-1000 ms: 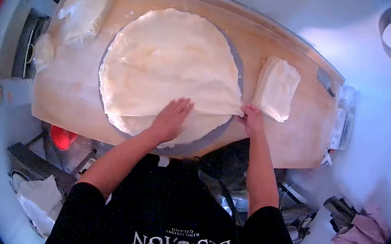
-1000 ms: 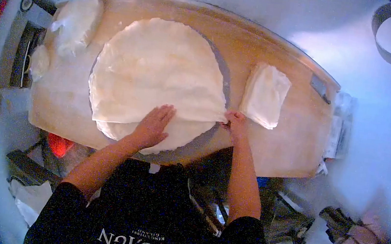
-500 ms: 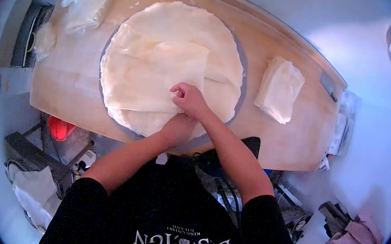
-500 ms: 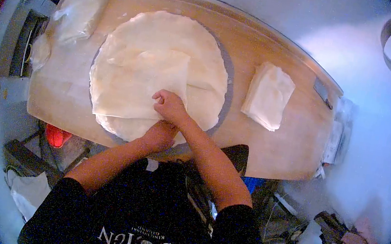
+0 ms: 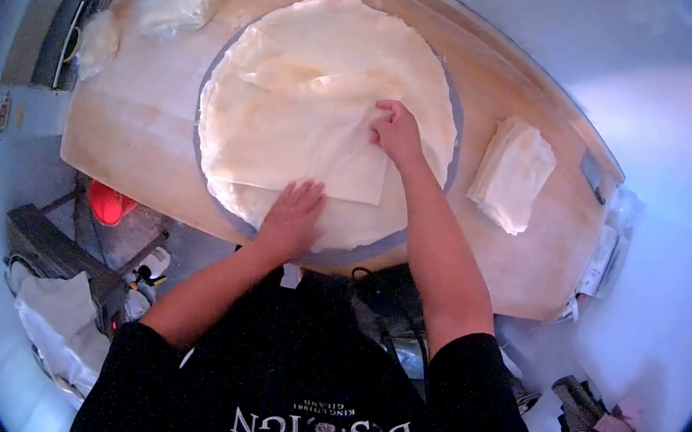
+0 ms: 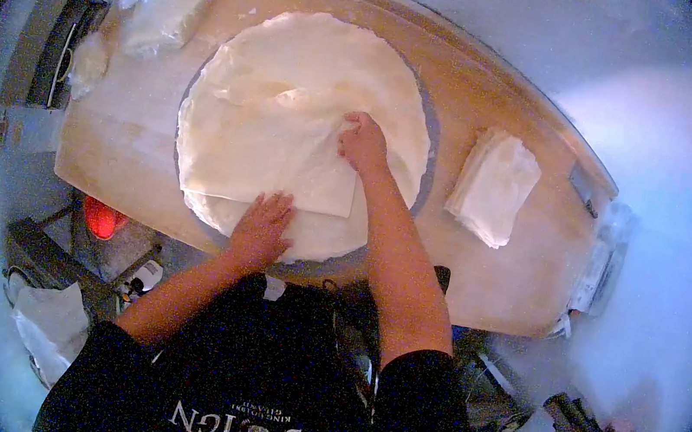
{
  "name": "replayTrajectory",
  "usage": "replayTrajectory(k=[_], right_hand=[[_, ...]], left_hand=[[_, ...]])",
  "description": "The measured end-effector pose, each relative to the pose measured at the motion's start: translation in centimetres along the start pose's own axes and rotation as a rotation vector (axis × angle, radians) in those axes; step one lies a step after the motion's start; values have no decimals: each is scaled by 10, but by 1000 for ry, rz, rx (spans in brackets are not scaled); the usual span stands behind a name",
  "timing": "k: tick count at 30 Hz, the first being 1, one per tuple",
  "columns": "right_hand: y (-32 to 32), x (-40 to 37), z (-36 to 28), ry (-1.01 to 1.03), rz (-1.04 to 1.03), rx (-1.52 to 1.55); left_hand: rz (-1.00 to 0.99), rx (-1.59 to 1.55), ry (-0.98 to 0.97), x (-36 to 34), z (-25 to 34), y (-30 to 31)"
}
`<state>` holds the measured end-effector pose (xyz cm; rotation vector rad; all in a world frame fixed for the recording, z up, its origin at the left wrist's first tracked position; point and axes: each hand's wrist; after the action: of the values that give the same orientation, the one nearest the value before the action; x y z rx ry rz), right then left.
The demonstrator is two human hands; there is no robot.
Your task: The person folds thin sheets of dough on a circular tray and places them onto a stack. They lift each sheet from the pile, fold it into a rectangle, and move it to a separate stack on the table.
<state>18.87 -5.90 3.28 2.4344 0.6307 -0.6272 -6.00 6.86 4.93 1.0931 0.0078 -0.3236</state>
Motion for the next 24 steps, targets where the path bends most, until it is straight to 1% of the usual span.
replayTrajectory(k=[2, 4, 6, 7, 8, 9, 10, 11, 12, 13, 16, 17, 18, 19, 20, 22, 23, 24], right_hand=[[1, -4, 0, -1, -4, -6], [5, -15, 9, 136, 43, -42], [6, -32, 16, 123, 15, -16], [6, -42, 20, 109, -5, 8], [3, -51, 23, 113, -6, 9], [-1, -59, 29, 96, -69, 1], [-5, -65, 32, 78, -131, -6], [-8, -68, 36, 81, -130, -5], [-12, -72, 37, 38, -166, 39], [-14, -76, 39, -4, -202, 84], [-14, -87, 33, -24, -257, 89], [-15, -91, 30, -24, -254, 95], [-15, -100, 17, -69, -325, 209], [-15, -107, 8, -113, -396, 322], [-15, -112, 0, -111, -393, 326], [-15, -117, -9, -319, -516, 656], [-16, -116, -3, -316, -516, 659], [-18, -111, 8, -207, -392, 491]], left_hand=[[284, -136, 18, -23, -10, 15], [510, -316, 390, -45, -18, 25], [685, -614, 872, -57, -34, 41], [687, -612, 874, -60, -43, 44], [756, -676, 1006, -60, -53, 47], [823, -740, 1138, -60, -60, 49], [826, -739, 1134, -58, -67, 48], [793, -626, 1097, -56, -72, 45], [756, -515, 1060, -54, -73, 45], [755, -513, 1058, -53, -73, 46], [738, -557, 1099, -48, -66, 49], [810, -441, 897, -45, -59, 48], [870, -326, 692, -40, -50, 48], [872, -302, 533, -30, -38, 53], [873, -277, 374, -18, -25, 57], [735, -298, 183, 8, -1, 58], [597, -325, 114, 17, 10, 56], [489, -306, 60, 30, 19, 50]])
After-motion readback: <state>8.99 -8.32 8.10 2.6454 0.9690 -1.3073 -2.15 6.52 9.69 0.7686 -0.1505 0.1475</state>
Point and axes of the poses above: each hand's wrist, its own x-axis towards the middle knuckle, its own y-axis out of the back of the hand, z = x × y, and after that the axes turned 6 degrees about -y, right-handed
